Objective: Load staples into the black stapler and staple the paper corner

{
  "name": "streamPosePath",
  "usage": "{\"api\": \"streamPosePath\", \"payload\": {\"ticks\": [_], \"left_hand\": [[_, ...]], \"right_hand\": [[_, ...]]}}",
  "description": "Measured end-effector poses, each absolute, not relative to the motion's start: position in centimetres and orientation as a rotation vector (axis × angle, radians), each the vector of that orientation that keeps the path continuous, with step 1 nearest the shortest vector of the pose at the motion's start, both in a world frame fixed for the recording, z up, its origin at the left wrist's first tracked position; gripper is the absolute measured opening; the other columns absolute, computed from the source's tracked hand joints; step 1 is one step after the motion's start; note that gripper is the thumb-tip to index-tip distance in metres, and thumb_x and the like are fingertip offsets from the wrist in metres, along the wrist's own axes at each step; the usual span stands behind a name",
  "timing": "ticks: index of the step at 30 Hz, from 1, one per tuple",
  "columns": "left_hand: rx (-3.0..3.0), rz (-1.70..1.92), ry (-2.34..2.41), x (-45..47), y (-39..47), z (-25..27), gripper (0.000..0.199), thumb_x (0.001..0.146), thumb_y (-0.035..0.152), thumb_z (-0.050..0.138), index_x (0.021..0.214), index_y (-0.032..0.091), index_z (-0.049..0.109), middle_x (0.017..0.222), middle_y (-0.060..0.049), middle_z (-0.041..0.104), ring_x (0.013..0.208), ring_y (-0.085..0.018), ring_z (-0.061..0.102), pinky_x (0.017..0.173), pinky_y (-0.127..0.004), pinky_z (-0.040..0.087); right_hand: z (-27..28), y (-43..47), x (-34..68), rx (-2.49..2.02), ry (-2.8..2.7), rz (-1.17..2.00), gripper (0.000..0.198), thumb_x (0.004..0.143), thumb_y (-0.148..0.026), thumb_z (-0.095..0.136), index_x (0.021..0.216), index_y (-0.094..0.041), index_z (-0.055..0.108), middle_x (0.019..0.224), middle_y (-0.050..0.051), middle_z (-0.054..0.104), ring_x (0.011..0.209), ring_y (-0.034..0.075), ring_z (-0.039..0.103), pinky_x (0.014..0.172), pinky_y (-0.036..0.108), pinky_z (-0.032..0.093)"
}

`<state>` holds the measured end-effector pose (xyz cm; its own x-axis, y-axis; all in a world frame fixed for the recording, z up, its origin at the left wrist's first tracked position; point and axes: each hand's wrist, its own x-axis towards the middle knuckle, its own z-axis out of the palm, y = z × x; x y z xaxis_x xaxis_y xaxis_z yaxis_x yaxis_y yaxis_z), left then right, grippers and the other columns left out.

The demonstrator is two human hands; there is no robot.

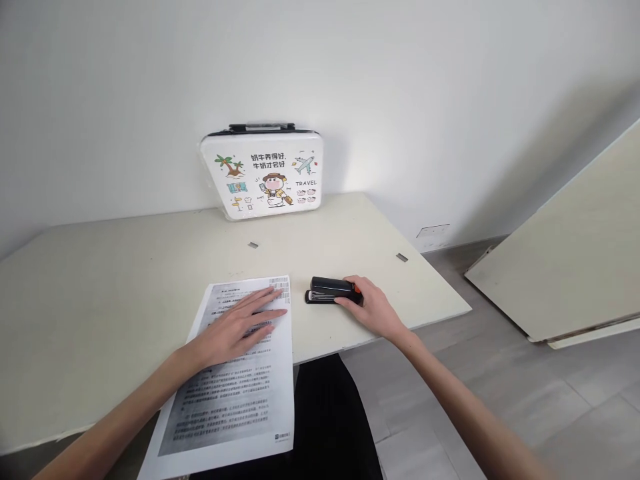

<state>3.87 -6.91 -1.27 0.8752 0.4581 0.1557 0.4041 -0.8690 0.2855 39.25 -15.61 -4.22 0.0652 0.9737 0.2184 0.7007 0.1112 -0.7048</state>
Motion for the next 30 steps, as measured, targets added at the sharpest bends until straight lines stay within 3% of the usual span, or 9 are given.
{"api": "streamPosePath", "payload": {"ticks": [8,12,18,24,30], "left_hand": [[2.832,0.339,0.96,-1.6,-8.6,0.4,0.052,0.107,0.049,0.049,0.158,0.04,0.046,0.17,0.005,0.035,0.158,-0.031,0.032,0.128,-0.054,0.033],[2.89,0.241,1.015,-6.3,-9.8,-0.1,0.066,0.104,0.052,0.053,0.165,0.043,0.03,0.172,0.004,0.029,0.158,-0.033,0.03,0.124,-0.055,0.037],[2.949,0.132,1.06,-4.8,-11.0,-1.2,0.074,0.105,0.054,0.049,0.169,0.041,0.014,0.175,0.002,0.019,0.16,-0.035,0.02,0.129,-0.061,0.022],[2.861,0.122,1.162,4.7,-8.5,-1.8,0.068,0.107,0.063,0.038,0.168,0.038,0.023,0.176,0.002,0.014,0.162,-0.034,0.013,0.129,-0.062,0.016],[2.765,0.135,1.178,14.7,-3.2,-2.5,0.076,0.103,0.073,0.031,0.166,0.03,0.033,0.176,-0.004,0.016,0.163,-0.036,0.01,0.128,-0.065,0.008]], "right_hand": [[-4.1,-15.3,39.6,-1.58,-1.609,0.615,0.039,0.094,-0.057,0.065,0.119,-0.028,0.064,0.118,0.007,0.074,0.104,0.027,0.068,0.087,0.04,0.055],[-4.1,-15.2,40.0,-1.511,-1.557,0.659,0.038,0.092,-0.057,0.067,0.115,-0.027,0.067,0.114,0.007,0.075,0.101,0.027,0.068,0.083,0.039,0.054],[-3.4,-15.3,40.2,-1.404,-1.359,0.698,0.039,0.089,-0.059,0.07,0.109,-0.025,0.07,0.102,0.005,0.074,0.091,0.024,0.066,0.079,0.035,0.052],[-2.7,-15.5,40.4,-1.384,-1.218,0.605,0.043,0.087,-0.061,0.07,0.105,-0.022,0.071,0.095,0.005,0.072,0.084,0.023,0.061,0.075,0.034,0.049],[-1.0,-18.1,41.3,-1.426,-1.221,0.531,0.041,0.09,-0.059,0.07,0.109,-0.022,0.071,0.097,0.006,0.072,0.087,0.023,0.06,0.078,0.033,0.049]]}}
